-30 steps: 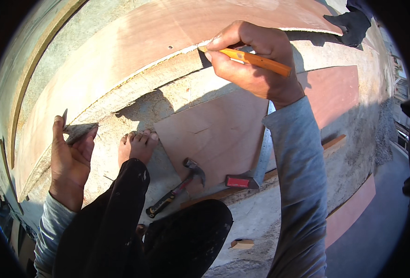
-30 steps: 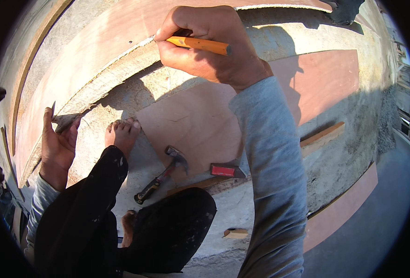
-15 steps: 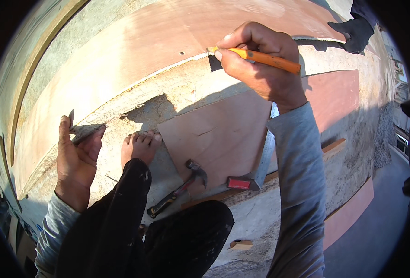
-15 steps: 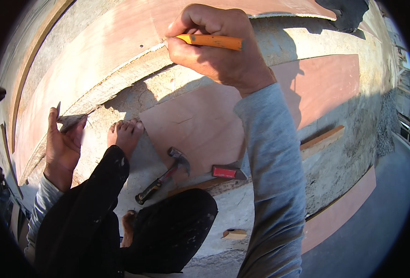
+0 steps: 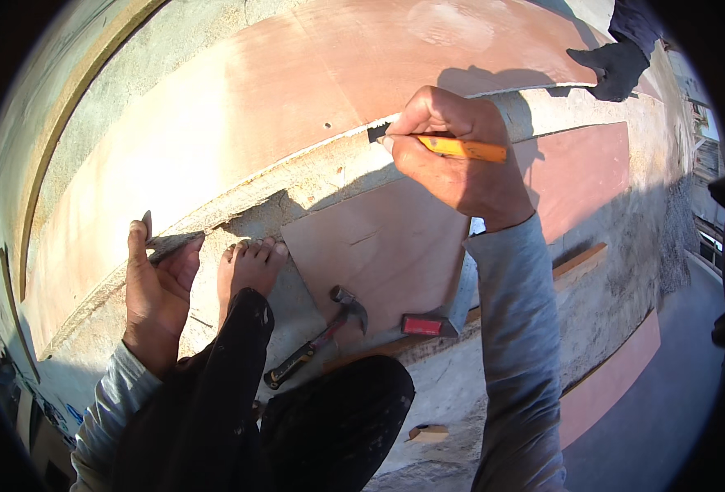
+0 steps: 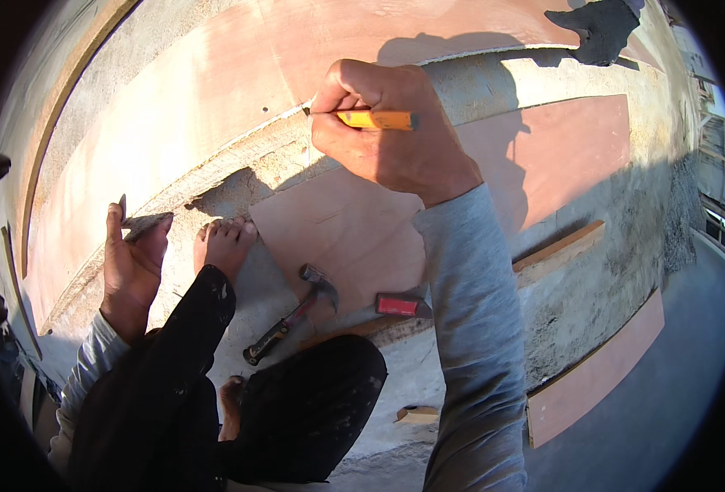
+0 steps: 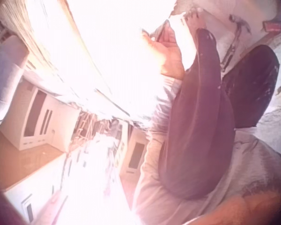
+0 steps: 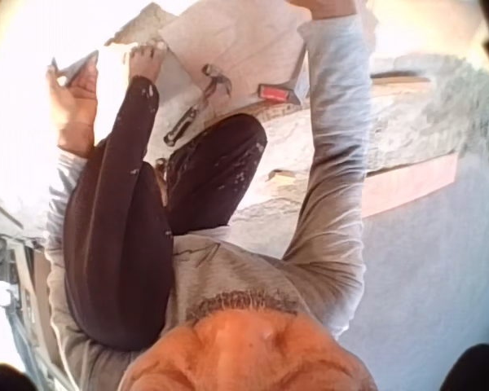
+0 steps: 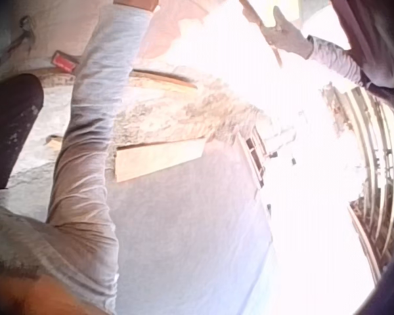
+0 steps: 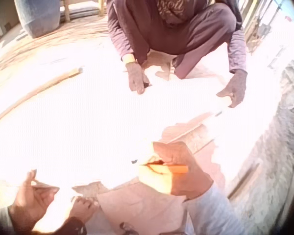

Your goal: The person measures and marks a wooden plank with a square and pencil, then saws it to size. They position the plank on the floor and hammer nails to secure it, repeating the process with additional planks.

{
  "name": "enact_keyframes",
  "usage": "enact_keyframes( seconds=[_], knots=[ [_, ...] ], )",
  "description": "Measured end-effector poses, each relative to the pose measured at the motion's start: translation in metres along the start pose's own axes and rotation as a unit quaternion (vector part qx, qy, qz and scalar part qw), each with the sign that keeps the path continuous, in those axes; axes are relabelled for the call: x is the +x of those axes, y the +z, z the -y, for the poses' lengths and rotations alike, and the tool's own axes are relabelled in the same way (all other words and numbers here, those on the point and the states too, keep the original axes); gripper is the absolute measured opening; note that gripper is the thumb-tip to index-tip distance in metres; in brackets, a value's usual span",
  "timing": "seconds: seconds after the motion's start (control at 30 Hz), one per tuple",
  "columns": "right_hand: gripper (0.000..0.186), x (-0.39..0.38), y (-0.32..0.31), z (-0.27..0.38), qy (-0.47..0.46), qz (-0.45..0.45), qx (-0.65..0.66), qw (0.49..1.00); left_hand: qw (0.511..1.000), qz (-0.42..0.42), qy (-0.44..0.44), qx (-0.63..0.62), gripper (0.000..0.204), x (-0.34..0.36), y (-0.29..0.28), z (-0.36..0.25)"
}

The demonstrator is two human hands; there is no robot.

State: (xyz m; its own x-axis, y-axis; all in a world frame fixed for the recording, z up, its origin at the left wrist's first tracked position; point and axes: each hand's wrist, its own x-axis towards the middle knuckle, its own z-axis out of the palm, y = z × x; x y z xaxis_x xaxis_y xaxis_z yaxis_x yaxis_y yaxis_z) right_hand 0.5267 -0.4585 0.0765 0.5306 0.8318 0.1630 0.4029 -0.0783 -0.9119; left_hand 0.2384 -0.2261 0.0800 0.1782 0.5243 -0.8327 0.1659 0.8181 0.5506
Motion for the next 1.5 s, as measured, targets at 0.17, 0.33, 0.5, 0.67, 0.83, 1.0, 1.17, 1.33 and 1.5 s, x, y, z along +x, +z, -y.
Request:
enact_keyframes(
  seconds=[0.17,0.33,0.5,0.67,0.83,1.0,1.17,1.33,1.5],
  knots=[
    [0.017,-0.127,0.013,-0.008,0.29,-0.291,0.005,0.912,0.999,0.005,-0.036,0.024,0.061,0.015,-0.014,0.02],
    [0.039,-0.274,0.053,-0.024,0.432,-0.257,-0.351,0.79,0.973,0.045,-0.12,0.193,0.059,0.025,-0.027,0.026],
    [0.047,-0.313,0.067,-0.021,0.588,-0.173,-0.28,0.739,0.904,0.155,-0.1,0.385,0.036,0.017,0.0,0.019],
    [0.039,-0.248,0.042,0.04,0.449,-0.257,-0.179,0.837,0.808,0.262,0.0,0.528,0.025,-0.006,0.054,0.009],
    [0.045,-0.128,0.066,0.068,0.362,-0.139,-0.154,0.909,0.801,0.406,0.18,0.4,0.039,0.001,0.126,0.024],
    [0.058,-0.068,0.122,0.046,0.255,-0.151,-0.106,0.949,0.866,0.388,0.152,0.277,0.025,0.051,0.177,0.006],
    [0.047,-0.078,0.167,0.037,0.326,-0.437,0.198,0.815,0.896,0.309,0.191,0.254,0.021,0.087,0.199,-0.003],
    [0.031,-0.074,0.196,0.022,0.406,-0.419,0.456,0.672,0.906,0.264,0.19,0.272,0.035,0.104,0.218,-0.002],
    [0.024,-0.066,0.207,0.01,0.37,-0.472,0.444,0.666,0.773,0.192,0.334,0.505,0.058,0.107,0.218,-0.024]
  ],
)
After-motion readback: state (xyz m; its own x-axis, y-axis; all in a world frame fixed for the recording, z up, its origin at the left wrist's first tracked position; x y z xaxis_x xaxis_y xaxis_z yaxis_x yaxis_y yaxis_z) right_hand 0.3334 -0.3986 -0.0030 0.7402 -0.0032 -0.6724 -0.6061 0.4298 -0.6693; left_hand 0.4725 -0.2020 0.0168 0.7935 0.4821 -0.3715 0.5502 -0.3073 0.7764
